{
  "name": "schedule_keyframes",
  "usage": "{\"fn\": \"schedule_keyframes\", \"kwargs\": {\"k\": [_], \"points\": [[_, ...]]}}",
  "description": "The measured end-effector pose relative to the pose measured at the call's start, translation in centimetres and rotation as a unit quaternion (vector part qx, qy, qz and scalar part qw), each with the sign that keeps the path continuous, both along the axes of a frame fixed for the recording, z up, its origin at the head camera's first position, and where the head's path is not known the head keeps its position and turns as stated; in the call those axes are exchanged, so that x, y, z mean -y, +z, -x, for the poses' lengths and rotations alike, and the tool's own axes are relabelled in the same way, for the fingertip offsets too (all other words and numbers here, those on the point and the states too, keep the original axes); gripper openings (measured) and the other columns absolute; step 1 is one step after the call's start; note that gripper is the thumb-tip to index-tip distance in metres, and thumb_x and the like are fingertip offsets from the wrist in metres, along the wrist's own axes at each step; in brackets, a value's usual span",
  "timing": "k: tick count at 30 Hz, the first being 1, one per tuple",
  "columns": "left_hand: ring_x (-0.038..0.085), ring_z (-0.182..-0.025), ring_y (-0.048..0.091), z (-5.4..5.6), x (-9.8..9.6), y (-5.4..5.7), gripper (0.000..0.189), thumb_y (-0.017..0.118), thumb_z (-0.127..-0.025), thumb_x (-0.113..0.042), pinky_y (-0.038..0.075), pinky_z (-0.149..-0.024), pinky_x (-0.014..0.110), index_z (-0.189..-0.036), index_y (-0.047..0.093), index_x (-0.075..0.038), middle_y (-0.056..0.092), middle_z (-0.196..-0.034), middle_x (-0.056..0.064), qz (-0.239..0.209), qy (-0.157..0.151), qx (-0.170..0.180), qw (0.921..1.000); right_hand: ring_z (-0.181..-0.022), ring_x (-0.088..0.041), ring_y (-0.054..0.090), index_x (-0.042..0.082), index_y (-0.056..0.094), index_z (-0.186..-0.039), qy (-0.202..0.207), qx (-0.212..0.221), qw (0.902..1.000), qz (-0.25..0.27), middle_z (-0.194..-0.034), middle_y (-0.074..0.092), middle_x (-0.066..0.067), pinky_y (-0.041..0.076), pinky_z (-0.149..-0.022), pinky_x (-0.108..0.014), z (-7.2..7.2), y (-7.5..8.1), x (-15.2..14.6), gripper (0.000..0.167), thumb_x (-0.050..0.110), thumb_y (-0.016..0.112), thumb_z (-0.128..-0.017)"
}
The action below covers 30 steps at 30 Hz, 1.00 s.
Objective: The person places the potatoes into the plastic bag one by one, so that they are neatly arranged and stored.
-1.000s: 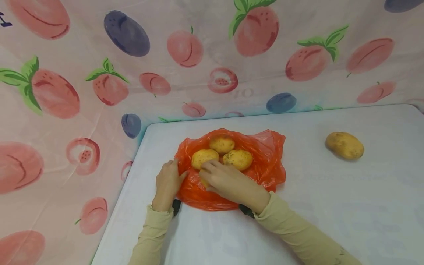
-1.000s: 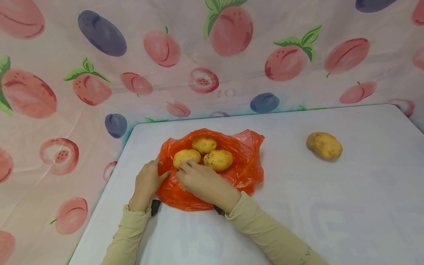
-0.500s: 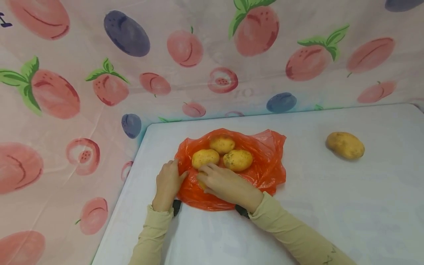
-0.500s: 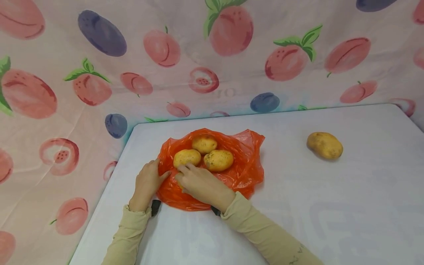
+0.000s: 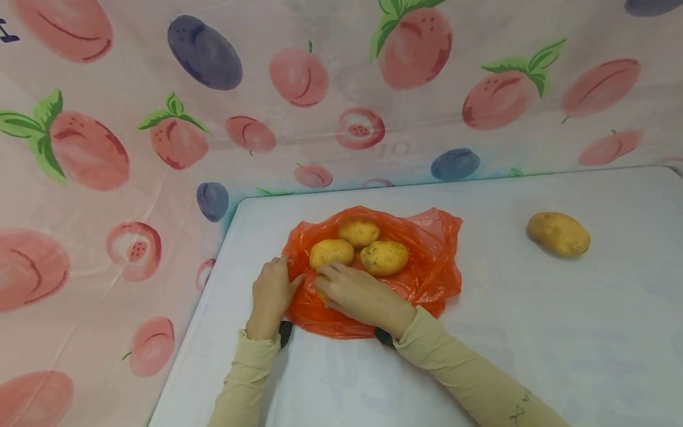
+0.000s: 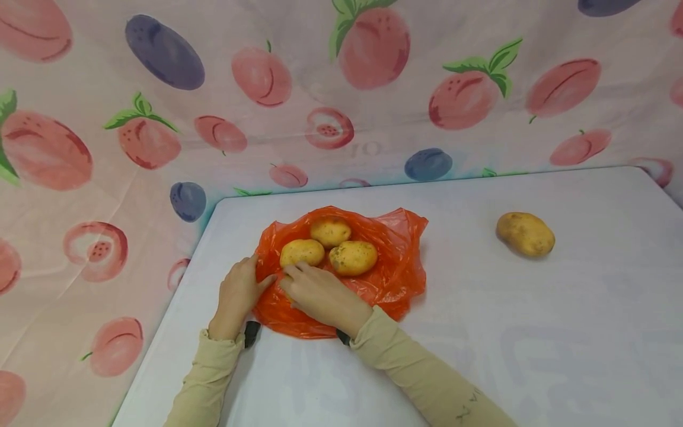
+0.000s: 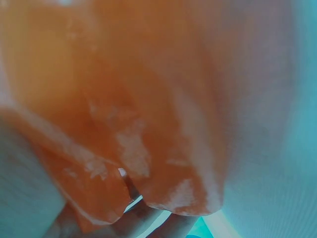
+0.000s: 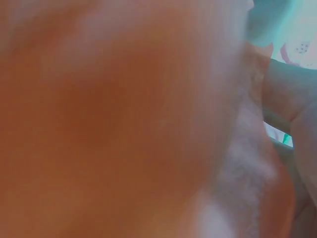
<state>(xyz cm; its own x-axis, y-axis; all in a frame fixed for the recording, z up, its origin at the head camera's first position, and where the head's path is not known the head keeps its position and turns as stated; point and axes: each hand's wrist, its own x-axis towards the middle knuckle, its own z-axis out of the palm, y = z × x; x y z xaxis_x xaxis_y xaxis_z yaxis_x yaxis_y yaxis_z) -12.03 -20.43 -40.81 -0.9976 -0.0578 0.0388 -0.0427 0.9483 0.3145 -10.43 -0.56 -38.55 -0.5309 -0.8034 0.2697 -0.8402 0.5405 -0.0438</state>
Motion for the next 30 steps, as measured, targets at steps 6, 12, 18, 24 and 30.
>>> {"fn": "schedule_keyframes", "kwargs": {"k": [6, 12, 18, 24, 30], "points": [[0.032, -0.088, 0.059, 0.0, -0.1, -0.1, 0.051, 0.079, -0.086, -0.028, 0.058, -0.079, 0.048, -0.124, 0.060, 0.000, 0.065, -0.099, 0.016, 0.003, 0.004, 0.001, 1.0000, -0.110, -0.016, 0.057, 0.014, 0.066, -0.117, 0.003, -0.023, 0.9997, -0.007, -0.122, 0.061, -0.003, 0.052, -0.095, -0.025, -0.2, 0.0, -0.1, 0.029, 0.029, 0.070, -0.093], [0.032, -0.090, 0.059, 0.0, -0.2, 0.0, 0.051, 0.079, -0.086, -0.028, 0.058, -0.080, 0.049, -0.124, 0.060, 0.000, 0.065, -0.100, 0.016, -0.002, 0.001, 0.002, 1.0000, -0.118, -0.020, 0.056, 0.012, 0.062, -0.128, 0.000, -0.003, 1.0000, -0.005, -0.131, 0.058, -0.006, 0.051, -0.099, -0.029, -0.6, 0.4, -0.7, 0.042, 0.032, 0.071, -0.092], [0.032, -0.091, 0.059, 0.0, -0.2, 0.1, 0.050, 0.078, -0.087, -0.029, 0.058, -0.081, 0.049, -0.124, 0.059, -0.001, 0.065, -0.101, 0.016, -0.005, 0.000, 0.010, 0.9999, -0.125, -0.020, 0.054, 0.013, 0.059, -0.135, -0.009, 0.028, 0.9996, -0.004, -0.138, 0.056, -0.005, 0.050, -0.102, -0.034, -0.9, 1.0, -1.4, 0.049, 0.033, 0.072, -0.092], [0.032, -0.093, 0.058, 0.0, -0.1, 0.1, 0.051, 0.077, -0.087, -0.028, 0.058, -0.081, 0.048, -0.125, 0.058, 0.000, 0.064, -0.102, 0.017, -0.006, -0.001, 0.012, 0.9999, -0.125, -0.020, 0.054, 0.012, 0.057, -0.138, -0.018, 0.033, 0.9993, -0.007, -0.137, 0.056, -0.005, 0.050, -0.102, -0.035, -1.0, 1.7, -2.5, 0.054, 0.033, 0.073, -0.091], [0.033, -0.094, 0.058, -0.1, 0.0, 0.1, 0.051, 0.077, -0.087, -0.028, 0.057, -0.082, 0.049, -0.125, 0.058, 0.001, 0.065, -0.103, 0.017, -0.004, 0.000, 0.014, 0.9999, -0.125, -0.019, 0.054, 0.012, 0.057, -0.137, -0.028, 0.043, 0.9987, 0.001, -0.135, 0.056, -0.004, 0.049, -0.103, -0.034, -1.3, 2.0, -3.4, 0.052, 0.032, 0.072, -0.092]]}}
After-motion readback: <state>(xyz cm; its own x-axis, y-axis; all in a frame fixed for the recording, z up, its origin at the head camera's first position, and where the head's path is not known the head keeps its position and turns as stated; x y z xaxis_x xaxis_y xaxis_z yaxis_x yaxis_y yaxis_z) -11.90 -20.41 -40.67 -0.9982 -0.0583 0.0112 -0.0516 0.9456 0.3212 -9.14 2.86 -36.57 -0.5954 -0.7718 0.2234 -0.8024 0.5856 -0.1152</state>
